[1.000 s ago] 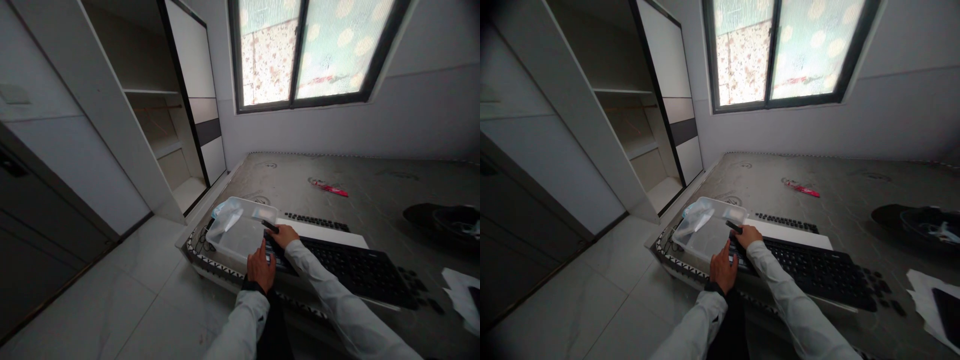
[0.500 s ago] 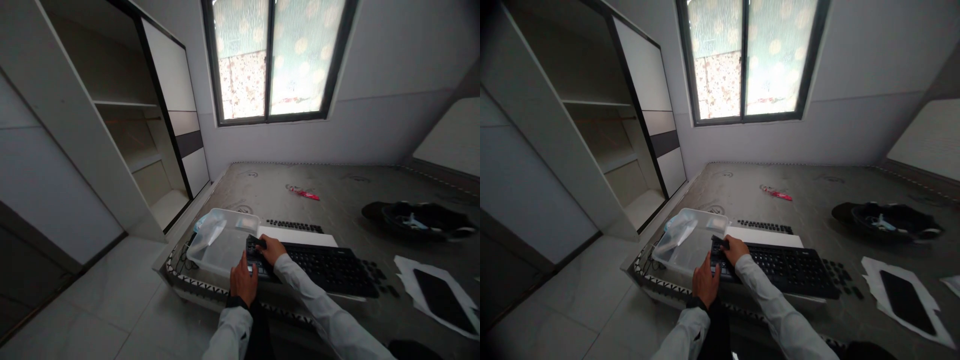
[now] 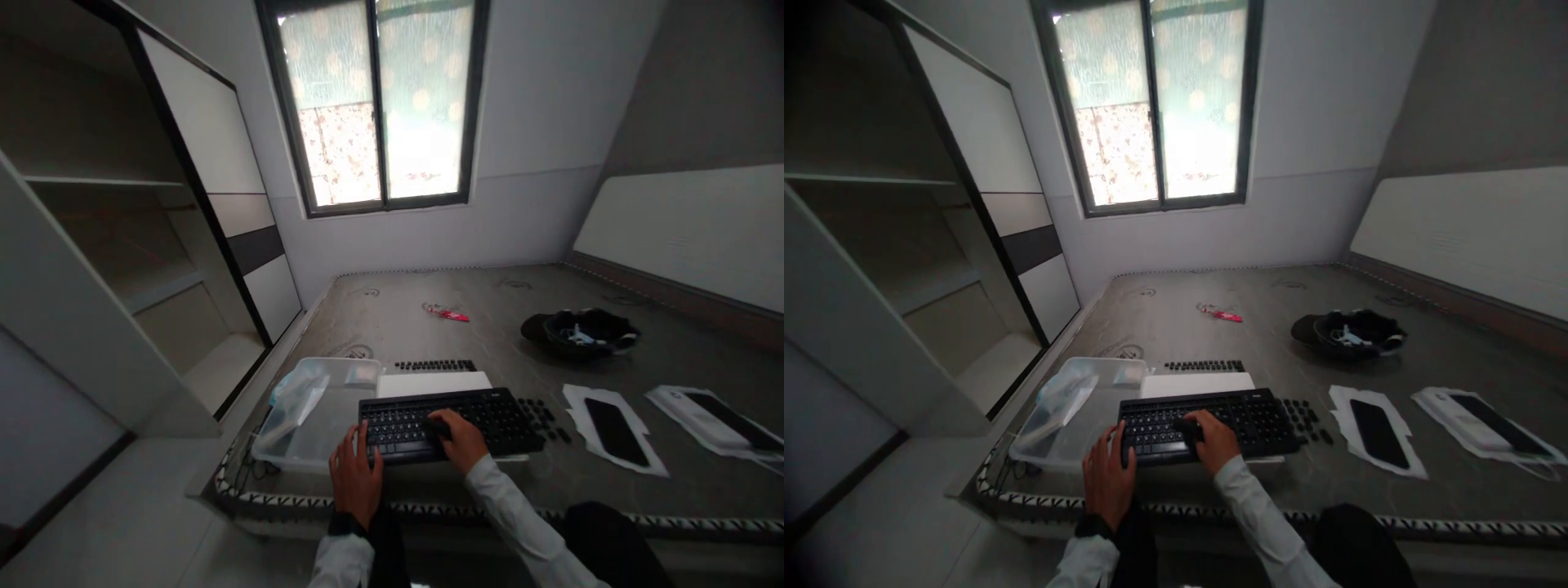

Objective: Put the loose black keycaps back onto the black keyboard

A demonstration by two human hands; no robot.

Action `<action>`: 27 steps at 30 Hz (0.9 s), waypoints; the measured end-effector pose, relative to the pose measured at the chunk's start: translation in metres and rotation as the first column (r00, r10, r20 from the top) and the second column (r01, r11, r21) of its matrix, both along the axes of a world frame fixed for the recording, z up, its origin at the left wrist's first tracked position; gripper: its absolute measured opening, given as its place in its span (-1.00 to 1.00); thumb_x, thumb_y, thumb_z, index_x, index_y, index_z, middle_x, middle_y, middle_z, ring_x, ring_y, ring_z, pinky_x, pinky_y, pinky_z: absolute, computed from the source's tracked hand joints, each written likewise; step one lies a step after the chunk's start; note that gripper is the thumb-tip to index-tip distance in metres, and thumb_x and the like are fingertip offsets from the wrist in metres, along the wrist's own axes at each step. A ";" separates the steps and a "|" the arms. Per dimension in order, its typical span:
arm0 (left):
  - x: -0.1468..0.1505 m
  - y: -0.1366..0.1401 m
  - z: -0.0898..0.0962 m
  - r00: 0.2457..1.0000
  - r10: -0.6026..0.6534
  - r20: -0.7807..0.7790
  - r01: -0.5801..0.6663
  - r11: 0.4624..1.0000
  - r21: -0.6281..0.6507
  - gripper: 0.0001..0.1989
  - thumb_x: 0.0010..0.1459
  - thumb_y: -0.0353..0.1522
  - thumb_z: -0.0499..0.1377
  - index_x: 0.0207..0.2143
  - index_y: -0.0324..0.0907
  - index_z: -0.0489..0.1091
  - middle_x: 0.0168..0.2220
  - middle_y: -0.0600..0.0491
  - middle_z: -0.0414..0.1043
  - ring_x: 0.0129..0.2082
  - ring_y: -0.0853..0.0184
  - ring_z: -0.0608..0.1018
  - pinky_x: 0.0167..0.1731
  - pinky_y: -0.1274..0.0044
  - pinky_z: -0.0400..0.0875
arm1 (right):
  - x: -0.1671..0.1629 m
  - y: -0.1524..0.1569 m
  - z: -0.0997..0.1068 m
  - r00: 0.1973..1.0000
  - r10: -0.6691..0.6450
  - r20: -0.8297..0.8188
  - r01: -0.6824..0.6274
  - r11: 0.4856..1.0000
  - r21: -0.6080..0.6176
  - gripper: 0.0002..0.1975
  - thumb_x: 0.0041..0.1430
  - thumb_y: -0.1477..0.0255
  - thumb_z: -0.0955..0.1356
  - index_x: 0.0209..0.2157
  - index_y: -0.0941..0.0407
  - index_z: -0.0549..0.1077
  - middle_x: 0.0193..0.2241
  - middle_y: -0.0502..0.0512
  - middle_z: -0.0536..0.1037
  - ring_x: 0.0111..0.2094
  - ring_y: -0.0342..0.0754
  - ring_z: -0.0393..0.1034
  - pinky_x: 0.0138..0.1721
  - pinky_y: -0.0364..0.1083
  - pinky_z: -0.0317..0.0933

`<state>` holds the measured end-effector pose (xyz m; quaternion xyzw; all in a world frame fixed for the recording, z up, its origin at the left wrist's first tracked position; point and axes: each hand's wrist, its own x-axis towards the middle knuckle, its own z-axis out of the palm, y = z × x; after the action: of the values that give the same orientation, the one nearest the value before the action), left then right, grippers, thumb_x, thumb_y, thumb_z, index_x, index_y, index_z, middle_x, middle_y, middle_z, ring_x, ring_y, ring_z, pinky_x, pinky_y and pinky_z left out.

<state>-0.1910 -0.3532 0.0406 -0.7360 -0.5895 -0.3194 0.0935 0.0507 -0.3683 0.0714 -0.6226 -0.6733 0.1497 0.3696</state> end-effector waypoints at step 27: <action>0.019 -0.012 -0.004 0.735 -0.636 -0.235 0.617 0.771 -0.154 -0.75 0.28 -0.21 0.05 -0.06 -0.03 0.41 -0.24 0.07 0.50 -0.33 0.42 0.54 -0.33 0.59 0.40 | -0.046 -0.043 -0.060 0.878 -0.003 -0.479 -0.059 0.992 -0.113 -0.89 0.05 0.39 0.35 -0.33 0.08 0.41 -0.40 0.04 0.58 -0.30 0.02 0.49 -0.22 -0.06 0.30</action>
<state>-0.1716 -0.3652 0.0371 -0.9307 -0.2987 -0.2078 0.0367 0.0048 -0.4114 0.0116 -0.5784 -0.5595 0.3457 0.4827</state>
